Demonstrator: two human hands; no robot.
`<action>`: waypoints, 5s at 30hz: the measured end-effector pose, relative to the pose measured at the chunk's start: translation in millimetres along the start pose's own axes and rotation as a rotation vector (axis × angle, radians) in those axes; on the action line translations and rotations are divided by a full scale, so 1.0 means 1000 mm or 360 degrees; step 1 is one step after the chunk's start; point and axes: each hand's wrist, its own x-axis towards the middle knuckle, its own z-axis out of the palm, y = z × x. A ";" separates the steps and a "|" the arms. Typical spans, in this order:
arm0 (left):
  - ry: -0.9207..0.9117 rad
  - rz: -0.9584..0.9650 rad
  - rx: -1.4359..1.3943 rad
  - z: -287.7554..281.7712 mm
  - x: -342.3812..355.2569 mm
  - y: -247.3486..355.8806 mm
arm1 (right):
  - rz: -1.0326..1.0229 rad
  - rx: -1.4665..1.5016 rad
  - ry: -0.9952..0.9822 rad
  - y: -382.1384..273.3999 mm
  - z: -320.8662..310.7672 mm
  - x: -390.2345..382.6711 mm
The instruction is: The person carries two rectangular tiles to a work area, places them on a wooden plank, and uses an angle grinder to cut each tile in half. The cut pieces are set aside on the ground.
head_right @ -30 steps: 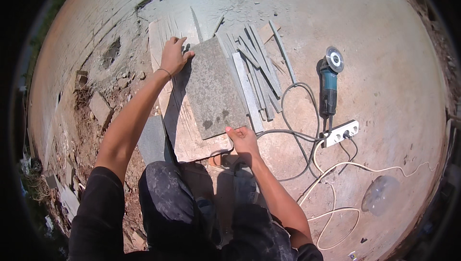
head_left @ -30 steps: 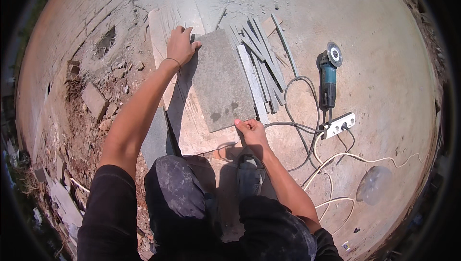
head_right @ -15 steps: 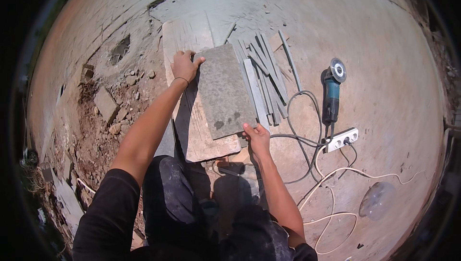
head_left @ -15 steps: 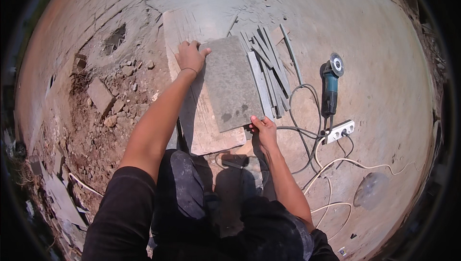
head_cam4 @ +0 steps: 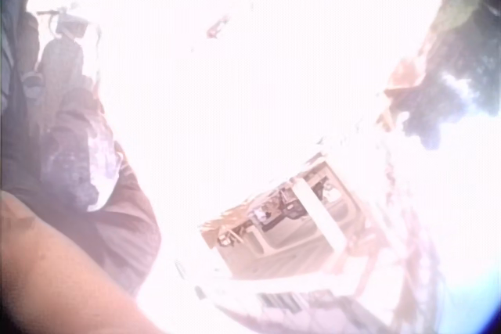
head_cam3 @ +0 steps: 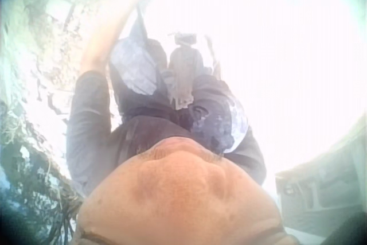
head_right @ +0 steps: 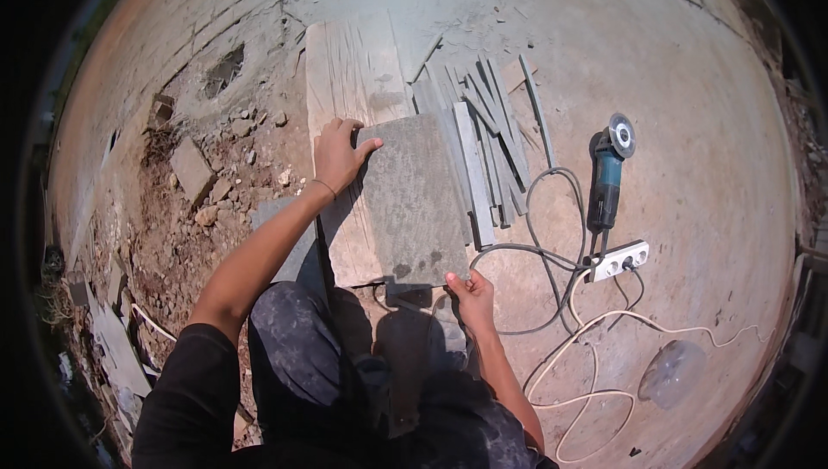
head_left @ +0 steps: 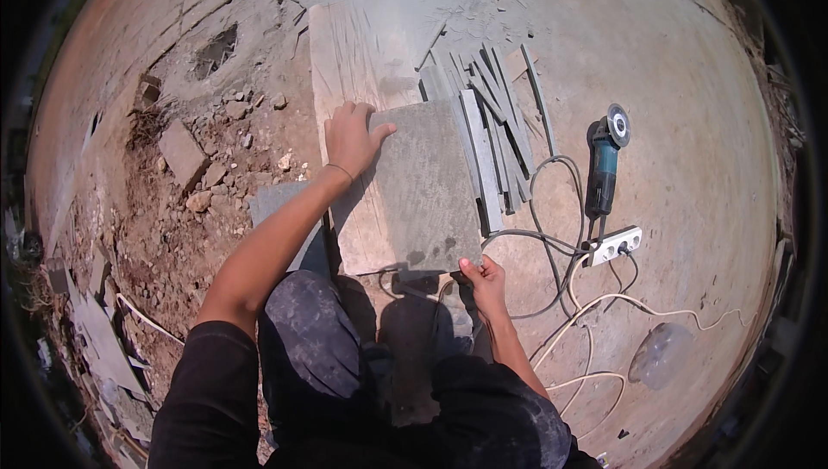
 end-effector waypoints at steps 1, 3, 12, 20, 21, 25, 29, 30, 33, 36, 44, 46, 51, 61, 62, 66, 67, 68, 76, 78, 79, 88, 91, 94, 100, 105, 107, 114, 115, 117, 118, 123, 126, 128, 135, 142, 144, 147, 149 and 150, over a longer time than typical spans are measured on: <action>-0.0007 -0.0033 0.0006 0.001 0.002 -0.001 | -0.0012 0.0072 0.0045 -0.001 0.000 0.003; -0.0005 -0.0099 0.0025 0.001 0.013 -0.004 | -0.0049 0.0216 0.0123 -0.028 0.017 0.012; 0.0014 -0.0342 0.0109 0.015 0.058 -0.003 | -0.0115 -0.0008 -0.0021 -0.023 0.037 0.050; -0.0055 -0.0433 0.0166 0.008 0.074 -0.002 | -0.0194 -0.0122 -0.0079 -0.035 0.029 0.076; -0.0047 -0.0428 0.0168 0.008 0.075 -0.003 | -0.0183 -0.0106 -0.0118 -0.040 0.029 0.075; -0.0037 -0.0373 0.0202 0.012 0.074 -0.006 | -0.0154 -0.0147 -0.0060 -0.045 0.031 0.071; -0.0027 -0.0370 0.0194 0.011 0.072 -0.010 | -0.0149 -0.0143 -0.0095 -0.045 0.032 0.065; -0.0024 -0.0357 0.0193 0.010 0.070 -0.012 | -0.0146 -0.0160 -0.0101 -0.046 0.031 0.065; -0.0035 -0.0312 0.0203 0.007 0.064 -0.016 | -0.0100 -0.0115 -0.0071 -0.044 0.031 0.061; -0.0071 -0.0314 0.0220 0.007 0.067 -0.014 | -0.0072 -0.0141 -0.0037 -0.036 0.027 0.068; -0.0094 -0.0399 0.0230 0.011 0.085 -0.016 | -0.0137 -0.0076 -0.0047 -0.042 0.041 0.076; -0.0114 -0.0424 0.0202 0.013 0.086 -0.015 | -0.0154 -0.0064 -0.0053 -0.042 0.042 0.076; -0.0020 -0.0400 0.0262 0.018 0.079 -0.020 | -0.0175 -0.0092 -0.0023 -0.041 0.043 0.073; -0.0128 -0.0410 0.0313 0.010 0.085 -0.021 | -0.0121 0.0018 -0.0106 -0.051 0.046 0.064; -0.0065 -0.0414 0.0297 0.009 0.084 -0.025 | -0.0122 -0.0027 -0.0134 -0.050 0.044 0.063; -0.0057 -0.0120 0.0210 0.008 0.056 -0.004 | -0.0169 -0.0012 -0.0015 -0.039 0.011 0.042; -0.0121 0.0107 0.0219 0.004 0.042 0.002 | -0.0201 -0.0041 0.0107 -0.034 -0.002 0.033; -0.0176 0.0335 0.0228 -0.001 0.029 0.007 | -0.0237 -0.0072 0.0226 -0.032 -0.016 0.023; -0.0630 0.0384 0.0504 -0.004 -0.017 0.004 | -0.0413 -0.0993 0.0701 -0.052 -0.146 -0.026; -0.0598 0.0363 0.0529 -0.009 -0.017 -0.002 | -0.0373 -0.1349 0.0641 -0.085 -0.157 -0.029; -0.0585 0.0346 0.0543 -0.009 -0.019 -0.006 | -0.0326 -0.1649 0.0727 -0.099 -0.155 -0.037; -0.0575 0.0351 0.0277 -0.008 -0.023 -0.002 | -0.0659 -0.2170 0.1182 -0.112 -0.201 0.059; -0.0731 0.0322 0.0045 -0.021 -0.032 0.001 | -0.0505 -0.2020 0.1297 -0.123 -0.217 0.109; -0.0496 0.0556 0.0437 -0.036 -0.061 0.010 | -0.0349 -0.1956 0.1410 -0.136 -0.205 0.144; -0.1054 0.1539 -0.0145 -0.024 -0.138 0.151 | -0.0188 -0.1799 0.1226 -0.148 -0.259 0.169; -0.1057 0.1282 -0.0424 0.075 -0.158 0.208 | -0.0213 -0.0418 0.0448 -0.148 -0.253 0.108; -0.0717 0.1371 -0.0175 0.112 -0.159 0.226 | -0.0233 -0.0105 0.0305 -0.139 -0.255 0.060; -0.0846 0.1207 0.0247 0.179 -0.175 0.248 | -0.0566 -0.0057 0.0293 -0.151 -0.281 -0.080; -0.0785 0.1195 0.0131 0.184 -0.181 0.245 | -0.0553 -0.0109 0.0279 -0.157 -0.289 -0.091; -0.0769 0.1174 -0.0119 0.189 -0.194 0.250 | -0.0613 -0.0179 0.0353 -0.165 -0.298 -0.114; -0.0815 0.1159 -0.0255 0.186 -0.201 0.261 | -0.0682 -0.0193 0.0446 -0.167 -0.302 -0.127; -0.1507 0.0582 -0.2122 0.122 -0.305 0.351 | -0.0862 -0.0184 0.0747 -0.177 -0.305 -0.179; -0.3050 -0.0161 -0.2390 0.082 -0.364 0.402 | -0.0858 -0.0160 0.0658 -0.184 -0.306 -0.213; -0.3158 0.0516 -0.1774 0.074 -0.369 0.404 | -0.0882 -0.0032 0.0669 -0.188 -0.297 -0.227; -0.2679 0.2219 0.0655 0.062 -0.247 0.326 | -0.0703 -0.0047 0.0281 -0.187 -0.237 -0.190; -0.2026 0.0620 -0.1618 -0.084 -0.132 0.303 | -0.0943 -0.0188 -0.0071 -0.227 -0.101 -0.118; -0.1480 0.0264 -0.1782 -0.091 -0.129 0.287 | -0.1078 -0.0115 -0.0236 -0.244 -0.055 -0.097; -0.0950 0.0412 -0.1865 -0.105 -0.122 0.251 | -0.1141 -0.0144 -0.0448 -0.261 -0.006 -0.088; -0.0708 0.0440 -0.1789 -0.114 -0.129 0.232 | -0.1124 -0.0152 -0.0400 -0.261 0.024 -0.095; -0.0628 0.0410 -0.1674 -0.118 -0.134 0.225 | -0.1100 -0.0163 -0.0380 -0.259 0.035 -0.096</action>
